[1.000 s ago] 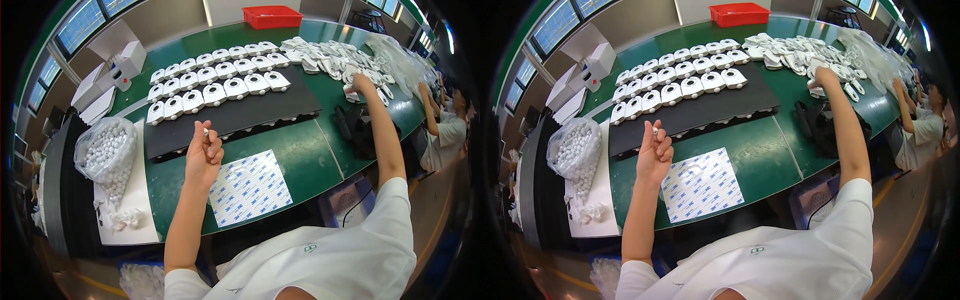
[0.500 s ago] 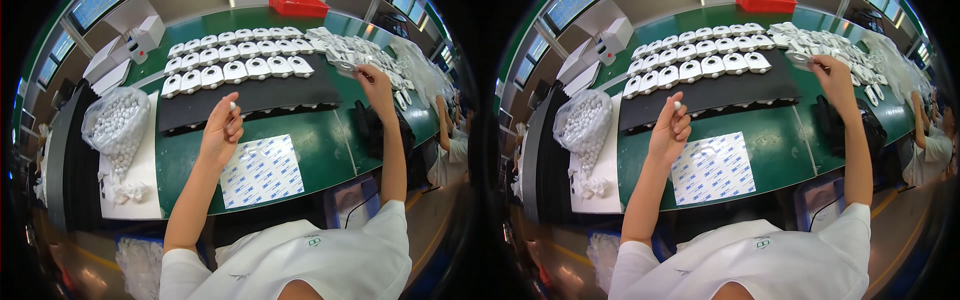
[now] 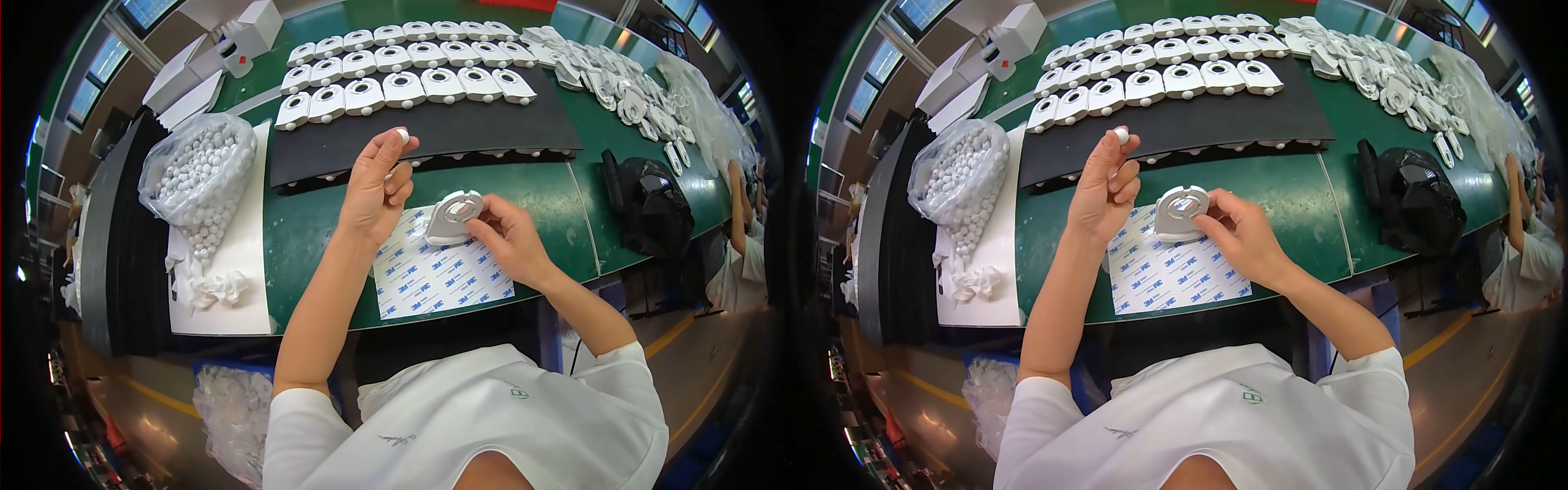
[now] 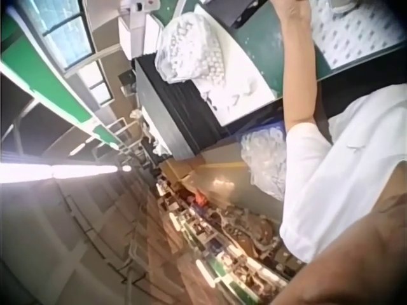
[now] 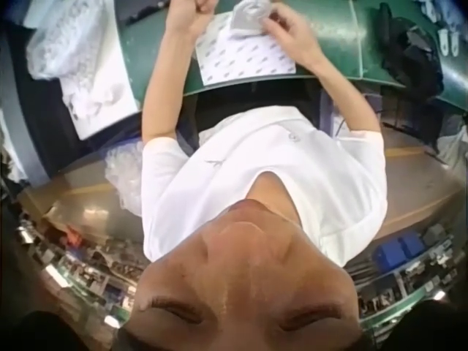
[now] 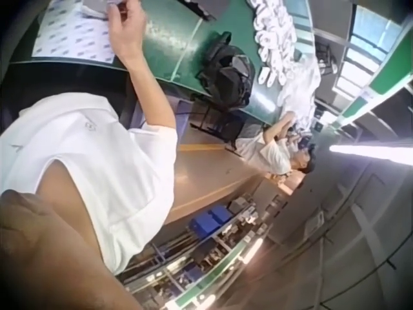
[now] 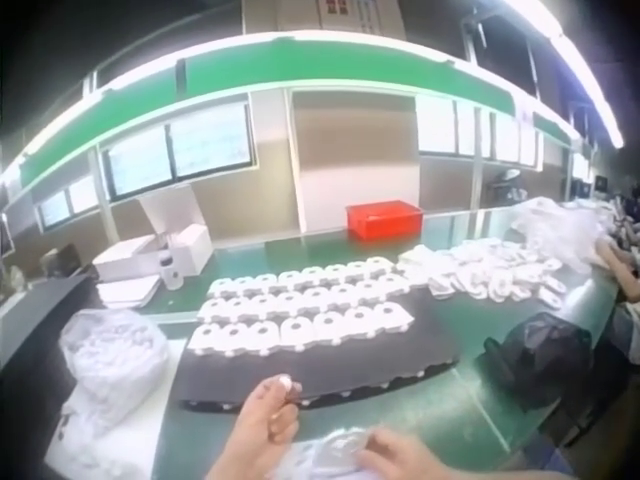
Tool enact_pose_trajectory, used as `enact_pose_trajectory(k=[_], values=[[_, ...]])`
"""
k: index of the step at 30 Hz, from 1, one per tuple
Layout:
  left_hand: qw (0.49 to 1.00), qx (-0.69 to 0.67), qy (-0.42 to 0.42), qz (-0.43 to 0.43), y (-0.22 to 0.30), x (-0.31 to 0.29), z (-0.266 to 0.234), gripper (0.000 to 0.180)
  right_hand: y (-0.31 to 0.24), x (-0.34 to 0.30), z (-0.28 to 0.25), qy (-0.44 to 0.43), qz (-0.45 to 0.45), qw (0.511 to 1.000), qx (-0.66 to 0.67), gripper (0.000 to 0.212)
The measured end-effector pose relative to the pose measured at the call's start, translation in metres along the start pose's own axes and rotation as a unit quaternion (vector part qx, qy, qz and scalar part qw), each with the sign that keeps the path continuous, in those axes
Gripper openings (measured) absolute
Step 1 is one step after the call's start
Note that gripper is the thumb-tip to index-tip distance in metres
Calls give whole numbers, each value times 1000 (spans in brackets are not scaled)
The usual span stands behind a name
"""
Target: Assembling plastic components by inserting small white parts into housings and organizing them.
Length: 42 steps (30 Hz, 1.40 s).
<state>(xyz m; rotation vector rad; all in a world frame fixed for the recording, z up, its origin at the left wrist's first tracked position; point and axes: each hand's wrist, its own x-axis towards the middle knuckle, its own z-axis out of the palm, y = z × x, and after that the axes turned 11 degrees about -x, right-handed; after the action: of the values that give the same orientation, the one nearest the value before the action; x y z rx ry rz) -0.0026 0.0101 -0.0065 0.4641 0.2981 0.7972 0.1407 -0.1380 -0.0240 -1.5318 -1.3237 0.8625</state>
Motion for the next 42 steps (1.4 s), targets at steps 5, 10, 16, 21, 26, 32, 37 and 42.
enact_pose_trajectory(k=[5,10,16,21,26,32,37,42], values=[[1000,-1,-4,-8,-1,1,-3,21,1,0,1,4,-14,999,-50,12],[1000,7,-2,-4,0,0,0,22,3,-1,1,20,-24,999,-25,11],[1000,19,1,2,-1,0,4,23,1,-2,3,17,-124,973,-192,14],[1000,23,-5,-3,-2,0,3,23,-1,-2,4,-17,-83,989,-122,15],[999,30,-21,-29,-2,0,2,20,7,3,-12,-55,32,966,249,17],[994,88,-35,-53,-6,-5,11,21,4,9,-30,-70,14,902,426,13],[990,123,-40,-60,-8,-5,12,25,-6,19,-52,-45,-72,959,269,21],[987,137,-37,-75,-8,-4,7,27,-19,32,-72,76,-392,884,-242,23]])
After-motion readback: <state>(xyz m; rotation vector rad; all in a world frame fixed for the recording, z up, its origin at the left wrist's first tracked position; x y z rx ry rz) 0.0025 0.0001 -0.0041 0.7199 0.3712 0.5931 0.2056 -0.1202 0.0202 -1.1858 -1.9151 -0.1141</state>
